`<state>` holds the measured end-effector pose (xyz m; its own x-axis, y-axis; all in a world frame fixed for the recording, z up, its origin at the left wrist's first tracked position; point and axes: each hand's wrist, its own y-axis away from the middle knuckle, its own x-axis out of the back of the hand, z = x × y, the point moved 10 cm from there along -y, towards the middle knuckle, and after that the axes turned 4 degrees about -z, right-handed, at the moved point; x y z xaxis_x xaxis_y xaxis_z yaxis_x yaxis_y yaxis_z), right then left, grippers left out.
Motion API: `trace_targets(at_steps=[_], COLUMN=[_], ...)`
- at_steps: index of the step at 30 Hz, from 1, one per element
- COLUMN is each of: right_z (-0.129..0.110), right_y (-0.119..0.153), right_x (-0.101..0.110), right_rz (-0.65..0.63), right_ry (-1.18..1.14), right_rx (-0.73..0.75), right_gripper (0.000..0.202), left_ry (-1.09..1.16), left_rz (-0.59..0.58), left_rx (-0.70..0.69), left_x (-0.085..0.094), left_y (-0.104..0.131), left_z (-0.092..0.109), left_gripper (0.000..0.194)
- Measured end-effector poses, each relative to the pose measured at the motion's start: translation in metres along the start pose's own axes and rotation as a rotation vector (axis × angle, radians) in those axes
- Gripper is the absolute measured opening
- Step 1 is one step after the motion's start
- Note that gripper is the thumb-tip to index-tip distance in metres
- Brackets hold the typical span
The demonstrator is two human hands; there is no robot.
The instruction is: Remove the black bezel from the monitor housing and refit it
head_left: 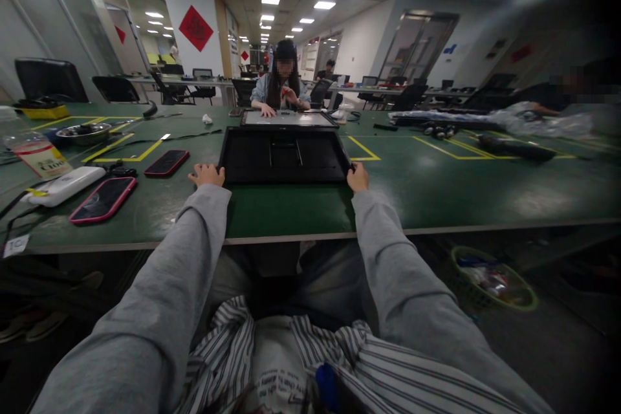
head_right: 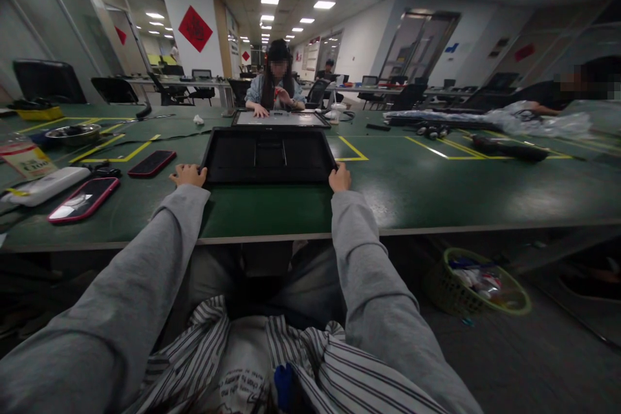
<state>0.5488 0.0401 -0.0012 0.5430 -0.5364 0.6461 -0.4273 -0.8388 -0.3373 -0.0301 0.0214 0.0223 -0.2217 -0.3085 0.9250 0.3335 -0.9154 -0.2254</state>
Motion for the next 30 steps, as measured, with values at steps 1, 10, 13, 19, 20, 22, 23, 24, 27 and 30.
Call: trace_targets(at_steps=[1, 10, 13, 19, 20, 22, 23, 24, 27, 30], right_z=[0.0002, -0.0039, -0.0039, -0.0050, -0.0049, -0.0046, -0.0043, -0.0041, -0.0032, -0.0019], right_y=[0.0000, 0.0013, 0.0019, 0.0023, 0.0023, 0.0024, 0.0024, 0.0024, 0.0021, 0.0009], right_x=[-0.0003, 0.0003, 0.0007, 0.0010, 0.0011, 0.0016, 0.0019, 0.0020, 0.0016, 0.0007], right_rz=[-0.004, -0.012, -0.013, -0.008, -0.006, 0.002, 0.006, 0.009, 0.006, 0.001], right_ry=[0.006, 0.033, 0.048, 0.034, 0.027, 0.009, 0.002, -0.001, 0.010, 0.012], right_rx=[-0.004, 0.007, 0.004, 0.007, 0.007, 0.005, 0.005, 0.005, 0.005, 0.008], right_gripper=[0.045, 0.045, 0.046, 0.046, 0.046, 0.046, 0.045, 0.045, 0.045, 0.045], left_ry=[0.003, 0.008, 0.006, 0.000, 0.000, 0.000, 0.001, 0.001, 0.000, 0.001], left_rz=[-0.001, -0.004, -0.004, 0.017, 0.015, 0.011, 0.010, 0.009, 0.000, -0.009], left_rx=[0.001, 0.014, 0.018, 0.003, 0.003, 0.005, 0.004, 0.004, 0.010, 0.018], left_x=[-0.0006, 0.0001, -0.0003, -0.0008, -0.0009, -0.0007, -0.0005, -0.0003, -0.0003, -0.0001], left_y=[-0.0003, -0.0006, -0.0010, -0.0021, -0.0019, -0.0011, -0.0007, -0.0003, 0.0004, 0.0005], left_z=[-0.0004, 0.0001, -0.0006, -0.0010, -0.0010, -0.0008, -0.0005, -0.0002, 0.0003, 0.0004], left_gripper=[0.048, 0.048, 0.049, 0.049, 0.049, 0.049, 0.049, 0.050, 0.049, 0.048])
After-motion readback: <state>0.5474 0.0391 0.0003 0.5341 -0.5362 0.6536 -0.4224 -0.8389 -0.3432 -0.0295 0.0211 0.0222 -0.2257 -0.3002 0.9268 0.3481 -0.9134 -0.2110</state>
